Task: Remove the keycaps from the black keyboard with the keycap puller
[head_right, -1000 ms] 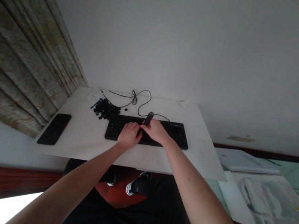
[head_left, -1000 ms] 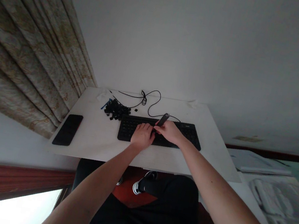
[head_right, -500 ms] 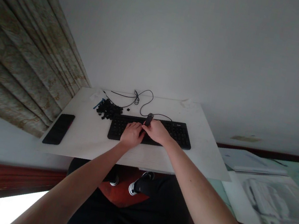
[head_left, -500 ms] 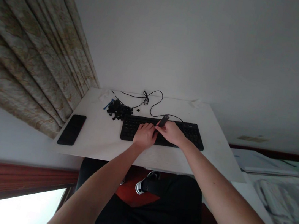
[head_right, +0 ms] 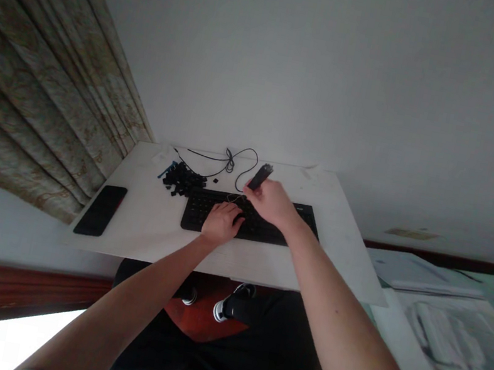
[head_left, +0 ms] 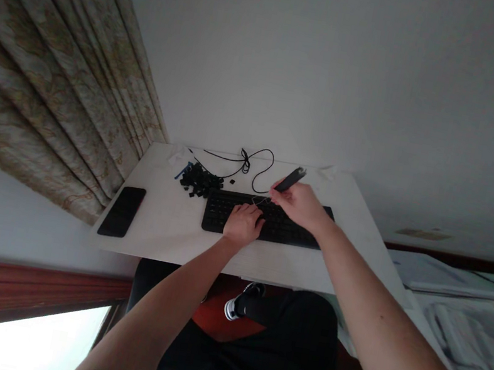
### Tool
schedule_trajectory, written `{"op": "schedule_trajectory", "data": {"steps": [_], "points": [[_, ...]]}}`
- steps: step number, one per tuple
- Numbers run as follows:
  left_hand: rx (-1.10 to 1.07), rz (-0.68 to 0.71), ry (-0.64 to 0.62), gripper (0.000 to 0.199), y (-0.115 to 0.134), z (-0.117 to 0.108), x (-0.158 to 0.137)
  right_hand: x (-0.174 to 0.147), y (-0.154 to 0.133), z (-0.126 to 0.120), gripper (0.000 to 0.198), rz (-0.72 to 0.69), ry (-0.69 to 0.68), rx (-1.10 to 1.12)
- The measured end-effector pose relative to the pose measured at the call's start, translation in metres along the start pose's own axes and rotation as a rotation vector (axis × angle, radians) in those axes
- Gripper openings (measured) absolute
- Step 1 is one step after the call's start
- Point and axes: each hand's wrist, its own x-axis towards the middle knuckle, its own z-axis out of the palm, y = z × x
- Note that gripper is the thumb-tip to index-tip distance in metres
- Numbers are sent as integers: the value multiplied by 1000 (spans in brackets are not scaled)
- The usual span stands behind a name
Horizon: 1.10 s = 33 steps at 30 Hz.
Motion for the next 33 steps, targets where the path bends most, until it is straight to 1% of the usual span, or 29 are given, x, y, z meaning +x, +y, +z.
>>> {"op": "schedule_trajectory", "data": {"steps": [3,5,6,8,10,13,15,17,18,21,24,26,29,31,33], "points": [[-11,-1,14,20,-1,1,-1,19,-14,-28,17,7,6,5],[-19,-10,31,21,-2,2,-2,23,-12,-36,19,45,39,83],[-25,-15,42,21,-3,2,-2,21,-6,-35,20,71,69,144],[-36,-27,67,23,-3,3,-3,9,13,-26,25,134,150,262],[-38,-37,93,24,-2,5,-3,-12,39,-10,29,207,265,285],[-27,-38,111,27,-2,6,-4,-47,73,18,33,223,513,118],[-19,-28,114,30,-1,7,-4,-67,88,33,35,236,678,6],[-17,-19,119,32,-2,8,-5,-80,96,45,36,236,795,-86],[-21,-14,124,34,-2,8,-5,-84,99,49,36,221,826,-123],[-66,7,147,38,-3,8,-7,-88,104,55,35,154,844,-203],[-190,18,194,35,-5,7,-8,-87,109,56,35,135,820,-247],[-313,-18,247,30,-7,5,-7,-85,110,55,35,129,797,-267],[-457,-127,303,23,-15,-1,-1,-85,111,56,35,132,784,-285],[-456,-189,295,21,-26,-10,5,-86,111,56,36,139,784,-284],[-364,-220,268,20,-45,-24,11,-86,110,56,36,149,781,-280]]}}
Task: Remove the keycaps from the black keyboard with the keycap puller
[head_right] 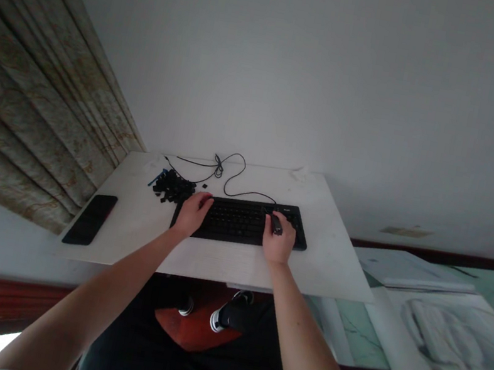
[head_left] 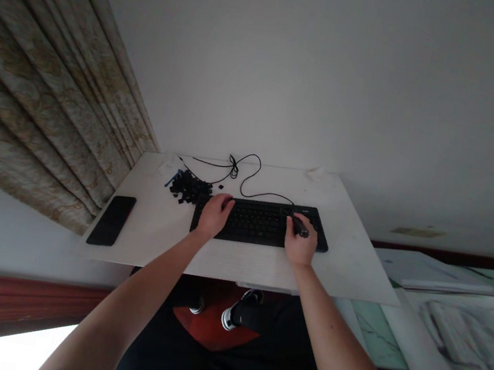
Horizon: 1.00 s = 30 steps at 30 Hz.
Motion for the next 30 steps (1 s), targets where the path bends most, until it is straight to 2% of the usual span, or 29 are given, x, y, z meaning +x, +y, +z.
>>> {"op": "schedule_trajectory", "data": {"steps": [6,8,10,13,18,22,25,30], "points": [[392,-16,-44,24,-46,-61,38,1,-4,-3,37,57,-46,14],[450,-47,-50,27,-56,-73,43,1,-5,-3,37,68,-52,19],[494,-74,-46,31,-58,-76,42,2,-6,-3,37,69,-50,19],[532,-73,-60,34,-44,-62,31,2,-5,-3,38,71,-44,19],[440,166,-233,29,5,-10,-1,3,-3,-4,37,72,-41,33],[377,245,-260,25,32,25,-22,3,-6,-5,38,105,-28,28],[384,260,-229,24,37,35,-30,2,-9,-7,37,118,-7,37],[389,274,-224,23,34,35,-33,5,-21,-13,37,173,3,61]]}}
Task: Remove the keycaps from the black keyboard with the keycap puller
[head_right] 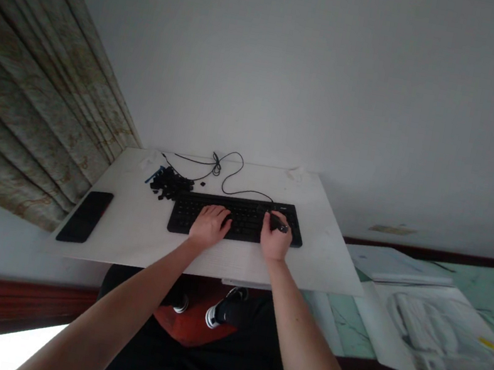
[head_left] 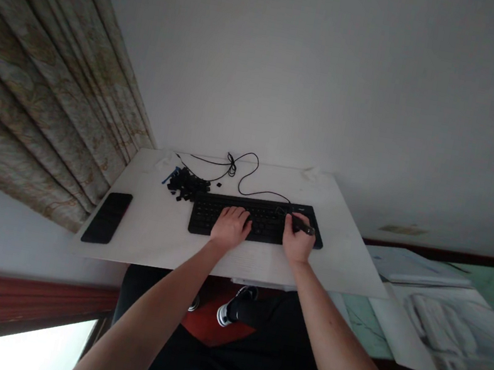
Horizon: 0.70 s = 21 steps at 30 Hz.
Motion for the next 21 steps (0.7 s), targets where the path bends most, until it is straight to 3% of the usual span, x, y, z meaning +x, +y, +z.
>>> {"op": "schedule_trajectory", "data": {"steps": [3,7,10,15,21], "points": [[-7,0,4,26,-1,0,1,6,-14,1,35,87,-116,84],[-14,-13,4,34,-1,1,2,17,-36,8,29,201,-476,268],[-8,-12,-4,35,-1,1,3,23,-47,15,22,207,-628,233],[-7,-4,-7,28,-1,0,3,33,-53,22,18,109,-768,126],[-17,-10,-7,19,-3,2,3,43,-56,22,15,112,-841,163]]}}
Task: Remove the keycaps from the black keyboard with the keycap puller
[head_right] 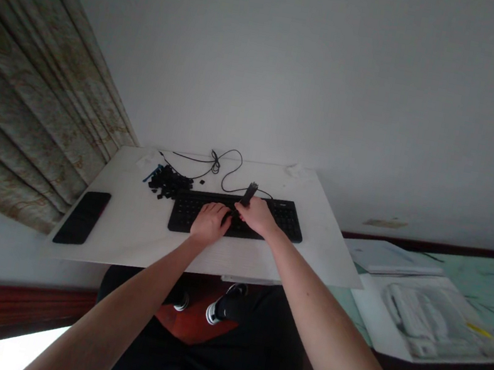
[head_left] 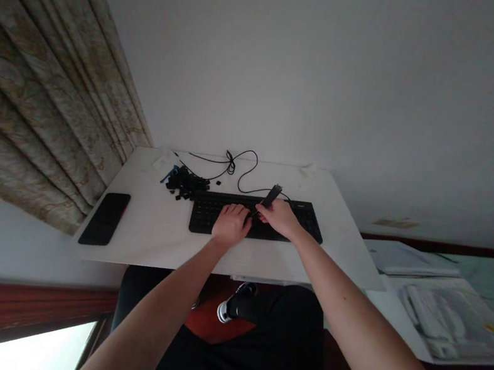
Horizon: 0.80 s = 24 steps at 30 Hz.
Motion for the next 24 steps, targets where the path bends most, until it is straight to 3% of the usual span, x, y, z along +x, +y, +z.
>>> {"op": "schedule_trajectory", "data": {"steps": [12,24], "points": [[-27,-25,38,23,-2,3,0,6,-3,4,18,91,5,123],[13,-12,10,27,-1,2,0,14,-38,-4,28,47,-96,-245]]}}
